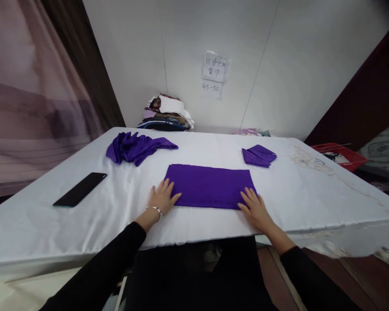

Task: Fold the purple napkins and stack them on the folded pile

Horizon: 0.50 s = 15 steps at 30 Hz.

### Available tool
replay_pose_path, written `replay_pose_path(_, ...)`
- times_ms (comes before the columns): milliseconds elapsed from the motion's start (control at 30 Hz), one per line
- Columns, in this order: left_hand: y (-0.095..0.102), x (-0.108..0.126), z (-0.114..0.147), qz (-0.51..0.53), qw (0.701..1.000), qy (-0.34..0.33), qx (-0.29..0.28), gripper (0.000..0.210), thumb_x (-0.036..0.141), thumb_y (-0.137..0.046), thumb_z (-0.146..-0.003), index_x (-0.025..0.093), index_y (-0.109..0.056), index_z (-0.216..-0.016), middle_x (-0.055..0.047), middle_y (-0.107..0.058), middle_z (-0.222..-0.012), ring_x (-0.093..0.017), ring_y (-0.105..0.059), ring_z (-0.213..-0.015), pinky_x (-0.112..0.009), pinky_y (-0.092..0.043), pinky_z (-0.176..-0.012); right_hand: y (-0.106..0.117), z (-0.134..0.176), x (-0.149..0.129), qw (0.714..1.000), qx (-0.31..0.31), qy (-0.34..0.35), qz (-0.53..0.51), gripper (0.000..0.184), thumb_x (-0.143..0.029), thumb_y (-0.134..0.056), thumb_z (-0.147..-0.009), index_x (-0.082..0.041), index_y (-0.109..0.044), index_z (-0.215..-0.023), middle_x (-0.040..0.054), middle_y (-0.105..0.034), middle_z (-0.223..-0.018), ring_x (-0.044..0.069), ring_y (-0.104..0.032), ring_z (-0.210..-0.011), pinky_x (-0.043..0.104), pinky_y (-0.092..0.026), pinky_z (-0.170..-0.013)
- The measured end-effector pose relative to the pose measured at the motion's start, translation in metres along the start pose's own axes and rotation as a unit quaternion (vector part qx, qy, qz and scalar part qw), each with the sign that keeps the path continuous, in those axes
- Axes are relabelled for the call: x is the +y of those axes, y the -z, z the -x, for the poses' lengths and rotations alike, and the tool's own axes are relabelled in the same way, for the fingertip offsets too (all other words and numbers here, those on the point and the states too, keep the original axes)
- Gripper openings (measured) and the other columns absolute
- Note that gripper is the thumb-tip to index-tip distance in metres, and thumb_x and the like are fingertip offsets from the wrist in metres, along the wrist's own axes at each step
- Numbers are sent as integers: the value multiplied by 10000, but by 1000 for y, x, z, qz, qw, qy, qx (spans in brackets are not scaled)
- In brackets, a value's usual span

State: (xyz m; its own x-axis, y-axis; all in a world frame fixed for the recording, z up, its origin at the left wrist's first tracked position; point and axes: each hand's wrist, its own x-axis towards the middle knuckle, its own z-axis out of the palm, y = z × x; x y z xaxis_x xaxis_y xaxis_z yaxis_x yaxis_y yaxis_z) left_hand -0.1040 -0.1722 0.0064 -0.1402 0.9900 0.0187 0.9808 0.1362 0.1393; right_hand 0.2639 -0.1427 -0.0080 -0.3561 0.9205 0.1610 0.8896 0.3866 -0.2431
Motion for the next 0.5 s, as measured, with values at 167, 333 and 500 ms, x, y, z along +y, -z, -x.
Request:
replay_pose_path(167, -13, 45, -12, 23, 993, -114, -25, 642, 561, -308, -894, 185, -354, -1413, -92, -255, -1520, -274, -183, -1404, -528, -116, -1120, -5, -19, -70, 985, -15, 144, -98, 525, -483, -429, -878, -249, -469, -1347, -4, -380, -1455, 251, -317, -1352, 429, -207, -1116)
replay_pose_path(333, -17, -2, -22, -4, 999, -21, -28, 614, 512, -267, -920, 174, -314, -1430, -74, -247, -1526, -253, -150, -1413, -505, -137, -1126, -7, -15, -37, 992, -64, 100, -35, 538, -489, -378, -897, -248, -437, -1375, 15, -334, -1471, 245, -286, -1370, 429, -203, -1136)
replay_pose_path(500, -7, -49, -18, 3, 995, 97, 11, 518, 447, -328, -924, 177, -433, -1354, -90, -342, -1487, -249, -236, -1388, -467, -189, -1119, -22, -1, 38, 998, -9, 3, 55, 564, -475, -264, -920, -171, -463, -1351, 95, -363, -1466, 270, -281, -1370, 527, -248, -1085)
